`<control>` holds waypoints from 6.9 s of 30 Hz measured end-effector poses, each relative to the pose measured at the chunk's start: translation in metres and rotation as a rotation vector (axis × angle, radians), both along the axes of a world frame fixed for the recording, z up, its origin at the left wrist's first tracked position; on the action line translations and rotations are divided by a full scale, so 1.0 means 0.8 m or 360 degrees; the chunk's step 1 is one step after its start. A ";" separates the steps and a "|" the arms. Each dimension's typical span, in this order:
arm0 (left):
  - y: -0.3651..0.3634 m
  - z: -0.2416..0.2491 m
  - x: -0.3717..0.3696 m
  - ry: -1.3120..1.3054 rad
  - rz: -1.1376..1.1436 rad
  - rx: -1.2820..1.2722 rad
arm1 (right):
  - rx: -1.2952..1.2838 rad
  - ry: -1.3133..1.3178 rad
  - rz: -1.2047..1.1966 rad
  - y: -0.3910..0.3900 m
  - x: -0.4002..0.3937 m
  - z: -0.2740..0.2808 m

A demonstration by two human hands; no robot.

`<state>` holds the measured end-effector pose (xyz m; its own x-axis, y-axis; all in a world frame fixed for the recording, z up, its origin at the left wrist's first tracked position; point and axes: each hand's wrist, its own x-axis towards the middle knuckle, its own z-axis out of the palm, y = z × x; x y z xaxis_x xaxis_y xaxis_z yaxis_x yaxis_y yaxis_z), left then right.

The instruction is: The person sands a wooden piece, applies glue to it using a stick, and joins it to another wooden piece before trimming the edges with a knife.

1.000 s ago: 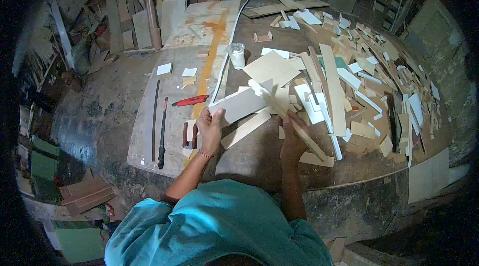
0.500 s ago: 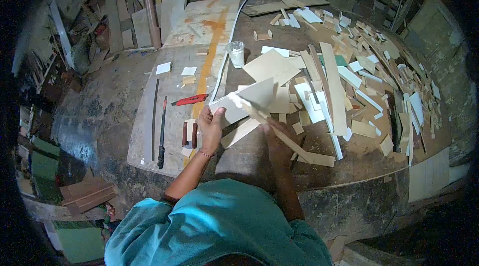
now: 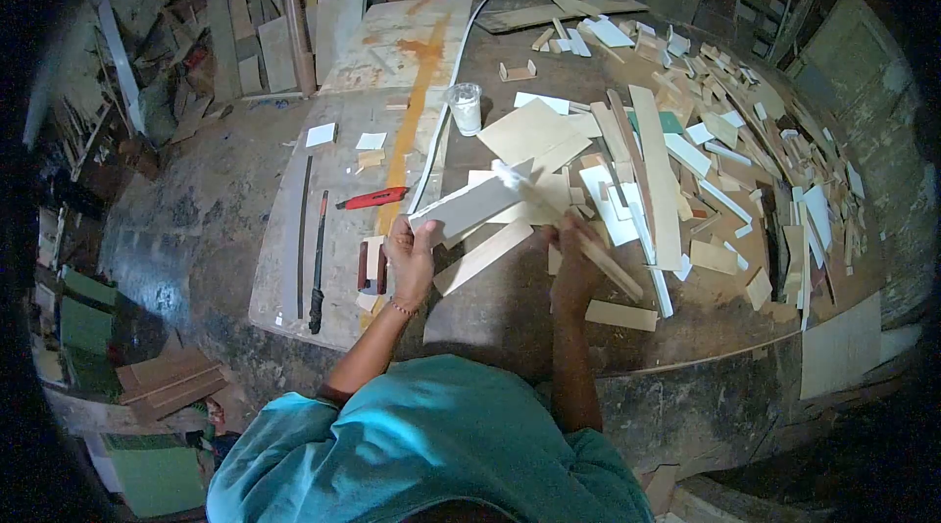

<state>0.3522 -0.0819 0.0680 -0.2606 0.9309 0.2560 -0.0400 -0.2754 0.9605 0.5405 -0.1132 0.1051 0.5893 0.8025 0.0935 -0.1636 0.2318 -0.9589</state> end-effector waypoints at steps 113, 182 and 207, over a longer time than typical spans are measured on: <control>0.004 0.006 0.007 0.1679 -0.0259 -0.0237 | -0.0613 -0.0616 0.0413 0.023 -0.055 -0.114; -0.019 -0.013 -0.331 0.0647 -0.0317 -0.1054 | -0.0741 -0.2208 0.0602 0.017 -0.362 -0.146; 0.036 -0.056 -0.306 0.1633 -0.1065 0.0441 | -0.0147 -0.0769 0.0187 0.025 -0.414 -0.197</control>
